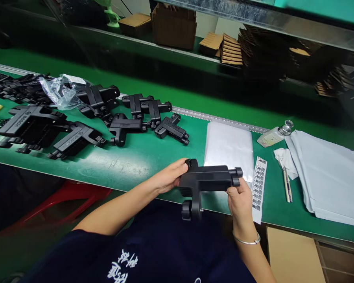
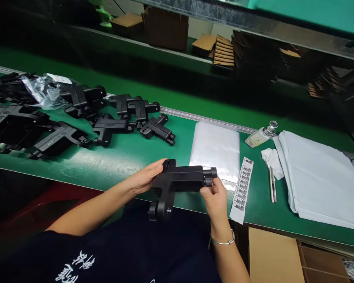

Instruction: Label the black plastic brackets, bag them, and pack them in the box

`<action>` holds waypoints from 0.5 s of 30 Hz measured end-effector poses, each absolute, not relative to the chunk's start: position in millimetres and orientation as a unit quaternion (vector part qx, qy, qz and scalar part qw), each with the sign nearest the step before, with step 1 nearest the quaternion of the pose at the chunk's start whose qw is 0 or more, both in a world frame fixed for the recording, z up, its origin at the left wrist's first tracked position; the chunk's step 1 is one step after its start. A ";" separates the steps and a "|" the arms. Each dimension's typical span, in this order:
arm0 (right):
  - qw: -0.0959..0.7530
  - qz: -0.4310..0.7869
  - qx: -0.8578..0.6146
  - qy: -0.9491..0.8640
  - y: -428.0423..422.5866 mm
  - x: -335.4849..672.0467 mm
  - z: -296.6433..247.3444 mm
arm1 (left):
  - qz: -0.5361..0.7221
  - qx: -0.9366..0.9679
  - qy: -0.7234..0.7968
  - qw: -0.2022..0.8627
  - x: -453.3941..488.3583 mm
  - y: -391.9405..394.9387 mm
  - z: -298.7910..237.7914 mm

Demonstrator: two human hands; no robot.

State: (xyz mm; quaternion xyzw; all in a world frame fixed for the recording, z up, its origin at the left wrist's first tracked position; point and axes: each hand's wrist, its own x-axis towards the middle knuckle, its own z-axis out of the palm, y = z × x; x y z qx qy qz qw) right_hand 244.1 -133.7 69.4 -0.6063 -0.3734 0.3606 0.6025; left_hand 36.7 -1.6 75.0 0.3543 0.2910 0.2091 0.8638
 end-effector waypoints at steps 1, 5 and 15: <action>0.607 0.369 -0.600 -0.367 -130.4 241.2 71.4 | 0.189 0.318 0.301 0.879 37.3 -3.5 69.9; 0.612 0.386 -0.598 -0.345 -120.5 230.0 75.2 | 0.139 0.225 0.334 0.905 38.4 -9.7 56.8; 0.572 0.329 -0.639 -0.395 -119.7 216.4 86.2 | 0.135 0.222 0.340 0.904 32.2 6.3 54.4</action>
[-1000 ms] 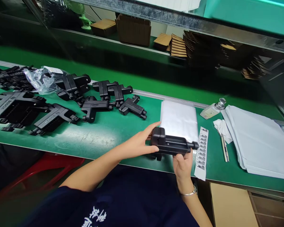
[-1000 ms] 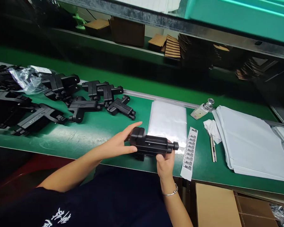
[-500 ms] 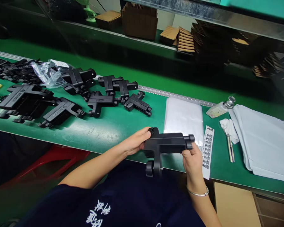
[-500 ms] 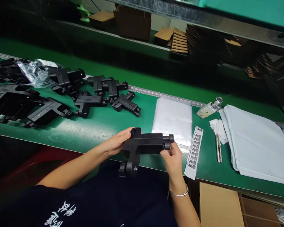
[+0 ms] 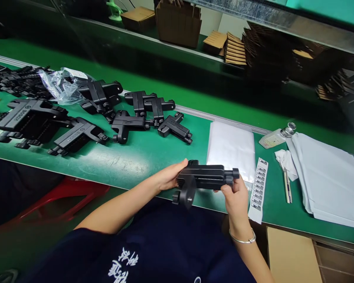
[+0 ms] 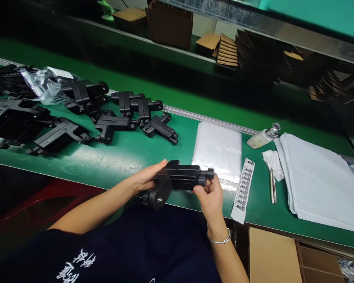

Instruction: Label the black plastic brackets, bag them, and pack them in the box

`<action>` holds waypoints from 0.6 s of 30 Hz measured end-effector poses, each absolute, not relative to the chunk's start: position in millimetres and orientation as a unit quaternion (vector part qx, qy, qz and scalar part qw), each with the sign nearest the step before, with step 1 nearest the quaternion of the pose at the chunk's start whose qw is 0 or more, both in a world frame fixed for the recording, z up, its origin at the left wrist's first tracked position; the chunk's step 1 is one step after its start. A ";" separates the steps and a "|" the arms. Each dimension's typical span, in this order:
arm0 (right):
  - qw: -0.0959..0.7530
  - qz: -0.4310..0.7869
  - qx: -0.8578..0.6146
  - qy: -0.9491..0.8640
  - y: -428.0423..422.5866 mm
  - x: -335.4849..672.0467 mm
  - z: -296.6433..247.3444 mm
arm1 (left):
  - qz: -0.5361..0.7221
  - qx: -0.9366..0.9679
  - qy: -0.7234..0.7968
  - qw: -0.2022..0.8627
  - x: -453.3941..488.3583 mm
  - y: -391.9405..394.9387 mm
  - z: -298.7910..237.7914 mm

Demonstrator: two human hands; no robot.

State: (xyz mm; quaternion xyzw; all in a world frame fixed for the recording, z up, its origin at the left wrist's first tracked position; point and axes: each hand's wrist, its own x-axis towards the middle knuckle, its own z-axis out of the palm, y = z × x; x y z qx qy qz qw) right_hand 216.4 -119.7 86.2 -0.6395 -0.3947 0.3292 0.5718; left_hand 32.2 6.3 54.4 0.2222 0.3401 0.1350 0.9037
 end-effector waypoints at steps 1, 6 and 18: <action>0.546 0.309 -0.655 -0.421 -120.6 212.3 88.6 | 0.140 0.225 0.334 0.905 32.8 10.4 54.1; 0.422 0.230 -0.689 -0.543 -125.0 188.4 97.6 | 0.174 0.244 0.307 0.904 39.7 22.8 54.2; 0.289 0.096 -0.906 -0.294 -208.0 338.0 103.4 | 0.171 0.699 0.462 0.519 28.2 58.5 36.1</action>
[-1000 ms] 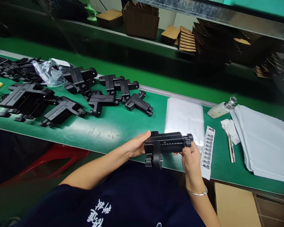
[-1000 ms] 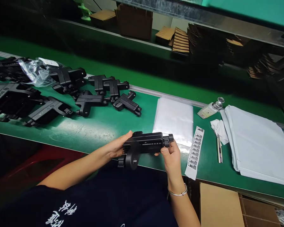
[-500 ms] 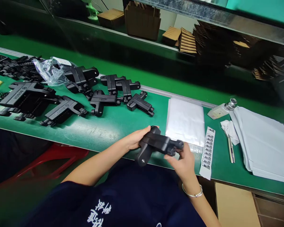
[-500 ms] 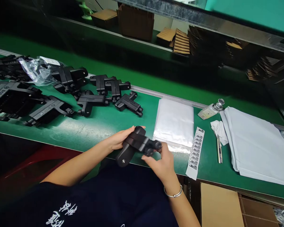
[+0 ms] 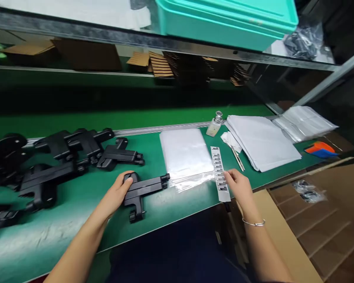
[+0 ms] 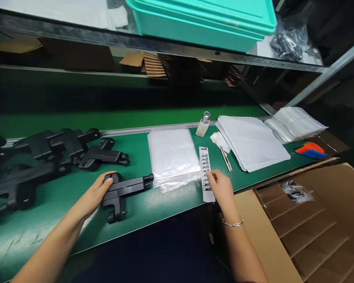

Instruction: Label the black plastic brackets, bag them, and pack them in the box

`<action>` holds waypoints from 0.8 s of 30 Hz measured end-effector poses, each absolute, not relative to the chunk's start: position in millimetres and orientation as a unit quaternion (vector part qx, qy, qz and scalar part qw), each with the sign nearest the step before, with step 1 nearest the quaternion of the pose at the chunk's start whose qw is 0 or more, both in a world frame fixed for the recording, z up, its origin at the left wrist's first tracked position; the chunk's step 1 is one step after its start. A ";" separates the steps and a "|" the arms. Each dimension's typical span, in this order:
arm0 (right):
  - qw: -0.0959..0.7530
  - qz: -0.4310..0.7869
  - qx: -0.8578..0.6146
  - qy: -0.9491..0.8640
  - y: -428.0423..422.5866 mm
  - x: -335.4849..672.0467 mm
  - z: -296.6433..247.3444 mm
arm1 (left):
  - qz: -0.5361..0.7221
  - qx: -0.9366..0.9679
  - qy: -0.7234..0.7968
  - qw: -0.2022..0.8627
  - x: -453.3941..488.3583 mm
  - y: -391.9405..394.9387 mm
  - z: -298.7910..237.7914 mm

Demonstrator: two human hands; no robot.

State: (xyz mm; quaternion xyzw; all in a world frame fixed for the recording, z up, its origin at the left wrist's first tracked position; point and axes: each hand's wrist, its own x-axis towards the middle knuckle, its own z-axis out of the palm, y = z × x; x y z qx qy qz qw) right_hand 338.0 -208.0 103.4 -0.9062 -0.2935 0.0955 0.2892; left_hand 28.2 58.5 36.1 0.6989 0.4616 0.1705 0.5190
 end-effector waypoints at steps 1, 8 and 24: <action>0.222 0.094 -0.932 -0.270 -223.0 347.0 100.4 | 0.160 0.719 0.471 0.486 27.8 60.8 34.3; 0.227 0.194 -0.937 -0.181 -275.6 324.9 55.2 | 0.201 0.823 0.459 0.268 55.7 27.2 78.8; 0.551 0.196 -0.783 -0.213 -287.8 294.4 30.1 | -0.003 0.497 0.170 0.851 239.9 -117.5 37.3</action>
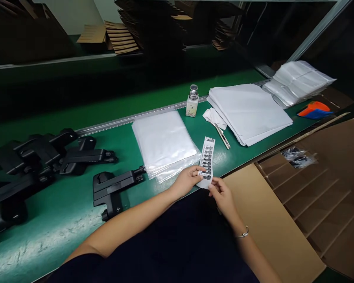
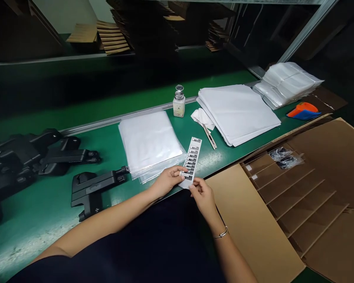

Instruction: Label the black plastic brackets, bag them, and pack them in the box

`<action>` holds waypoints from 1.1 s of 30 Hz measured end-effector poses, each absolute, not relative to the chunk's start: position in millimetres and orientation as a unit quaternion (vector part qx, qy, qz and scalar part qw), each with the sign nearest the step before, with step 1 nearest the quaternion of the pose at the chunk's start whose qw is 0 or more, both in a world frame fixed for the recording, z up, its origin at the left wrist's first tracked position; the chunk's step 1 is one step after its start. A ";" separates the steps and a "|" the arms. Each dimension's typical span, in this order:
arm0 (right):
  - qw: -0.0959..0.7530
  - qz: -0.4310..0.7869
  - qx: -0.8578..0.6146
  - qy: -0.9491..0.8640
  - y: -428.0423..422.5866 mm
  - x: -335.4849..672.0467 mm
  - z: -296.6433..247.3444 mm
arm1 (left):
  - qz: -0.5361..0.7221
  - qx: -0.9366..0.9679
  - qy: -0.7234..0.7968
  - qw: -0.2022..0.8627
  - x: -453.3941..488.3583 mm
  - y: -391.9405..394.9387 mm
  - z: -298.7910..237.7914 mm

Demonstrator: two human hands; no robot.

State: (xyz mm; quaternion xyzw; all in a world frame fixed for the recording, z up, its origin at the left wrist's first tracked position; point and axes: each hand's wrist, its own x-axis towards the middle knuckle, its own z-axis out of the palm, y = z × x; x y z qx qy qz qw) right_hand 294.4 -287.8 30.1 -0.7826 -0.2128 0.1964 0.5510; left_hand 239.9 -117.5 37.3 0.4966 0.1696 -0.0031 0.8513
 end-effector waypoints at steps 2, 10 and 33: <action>0.534 0.060 -0.809 -0.237 -286.8 295.9 28.7 | 0.007 0.506 0.180 0.843 242.9 -119.0 37.7; 0.333 -0.235 -0.823 -0.395 -276.0 310.4 26.4 | 0.019 0.537 0.209 0.817 245.6 -119.9 40.3; 0.702 0.180 -0.680 -0.115 -214.2 324.6 21.0 | 0.143 0.915 0.272 0.263 79.8 38.2 68.6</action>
